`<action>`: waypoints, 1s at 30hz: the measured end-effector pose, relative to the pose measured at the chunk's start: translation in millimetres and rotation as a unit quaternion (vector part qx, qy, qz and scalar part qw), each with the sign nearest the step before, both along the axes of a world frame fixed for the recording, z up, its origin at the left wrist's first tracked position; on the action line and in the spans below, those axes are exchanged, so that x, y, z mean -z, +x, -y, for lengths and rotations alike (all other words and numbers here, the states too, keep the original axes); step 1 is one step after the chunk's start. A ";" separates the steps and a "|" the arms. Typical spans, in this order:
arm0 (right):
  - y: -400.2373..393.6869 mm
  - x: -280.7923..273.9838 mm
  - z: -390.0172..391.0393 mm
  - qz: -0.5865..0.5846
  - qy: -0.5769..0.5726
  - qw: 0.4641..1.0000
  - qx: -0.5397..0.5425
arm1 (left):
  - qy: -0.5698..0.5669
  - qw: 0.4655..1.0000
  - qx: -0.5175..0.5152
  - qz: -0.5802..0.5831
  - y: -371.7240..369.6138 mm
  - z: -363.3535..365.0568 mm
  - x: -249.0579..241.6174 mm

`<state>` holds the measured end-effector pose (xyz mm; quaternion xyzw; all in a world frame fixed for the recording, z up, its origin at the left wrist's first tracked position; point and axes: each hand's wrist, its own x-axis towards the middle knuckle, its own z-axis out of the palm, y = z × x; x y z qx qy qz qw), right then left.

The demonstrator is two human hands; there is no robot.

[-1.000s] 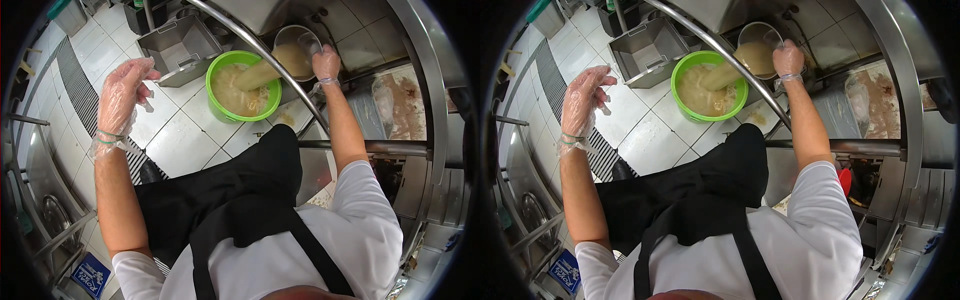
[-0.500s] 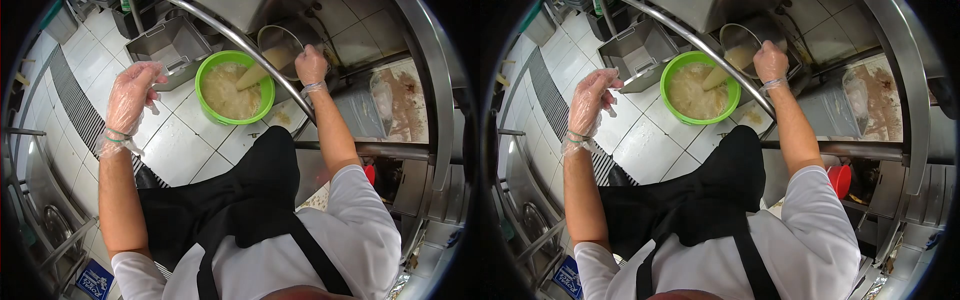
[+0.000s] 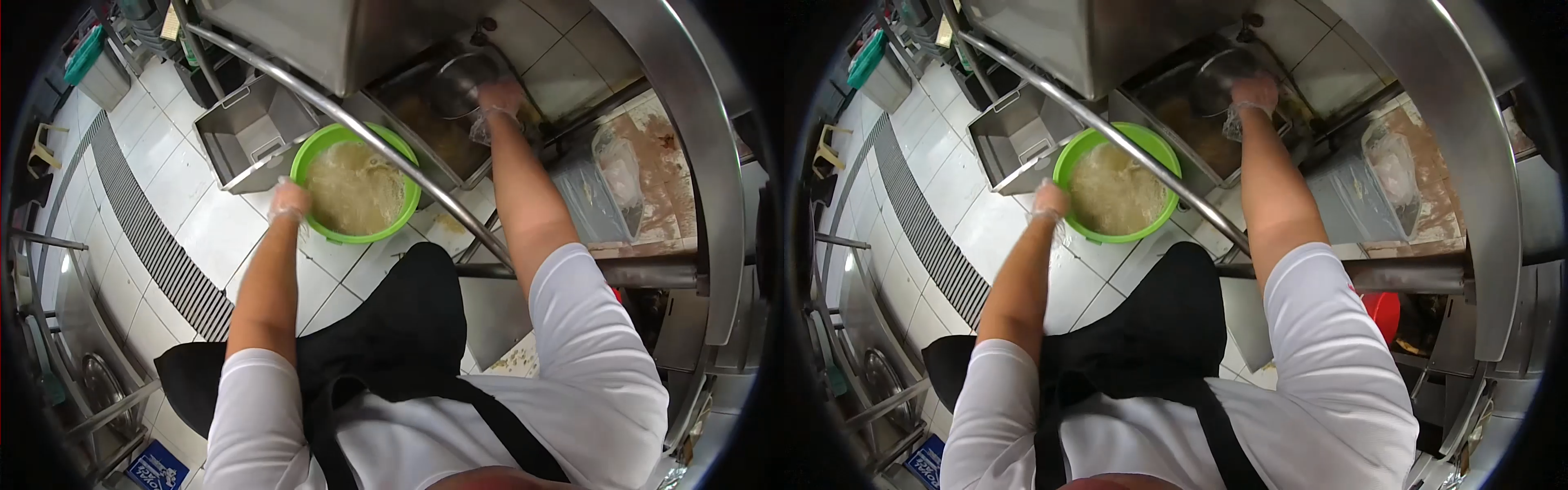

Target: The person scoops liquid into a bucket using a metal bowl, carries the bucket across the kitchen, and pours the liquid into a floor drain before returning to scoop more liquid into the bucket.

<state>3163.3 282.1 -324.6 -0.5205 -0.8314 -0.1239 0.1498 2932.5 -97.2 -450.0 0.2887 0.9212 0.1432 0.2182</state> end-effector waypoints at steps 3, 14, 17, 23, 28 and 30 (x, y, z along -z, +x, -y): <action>-9.5 -1.7 15.0 -0.083 -0.090 0.992 0.039 | 0.105 0.986 -0.125 0.045 21.9 0.1 10.7; -27.0 61.4 7.4 0.122 -0.122 0.985 0.010 | 0.214 0.962 -0.165 -0.040 33.6 1.9 31.0; -28.8 98.6 -30.2 0.172 -0.111 0.979 -0.005 | 0.217 0.960 -0.173 -0.038 31.9 0.6 36.9; -36.8 137.4 -39.5 0.188 -0.090 0.976 -0.069 | 0.263 0.943 -0.201 -0.028 34.2 0.1 36.1; -33.0 184.0 -60.2 0.175 -0.120 0.977 -0.038 | 0.243 0.953 -0.177 -0.042 31.2 3.1 42.7; -30.6 194.3 -59.5 0.161 -0.118 0.979 -0.040 | 0.247 0.952 -0.179 -0.042 31.0 3.0 42.5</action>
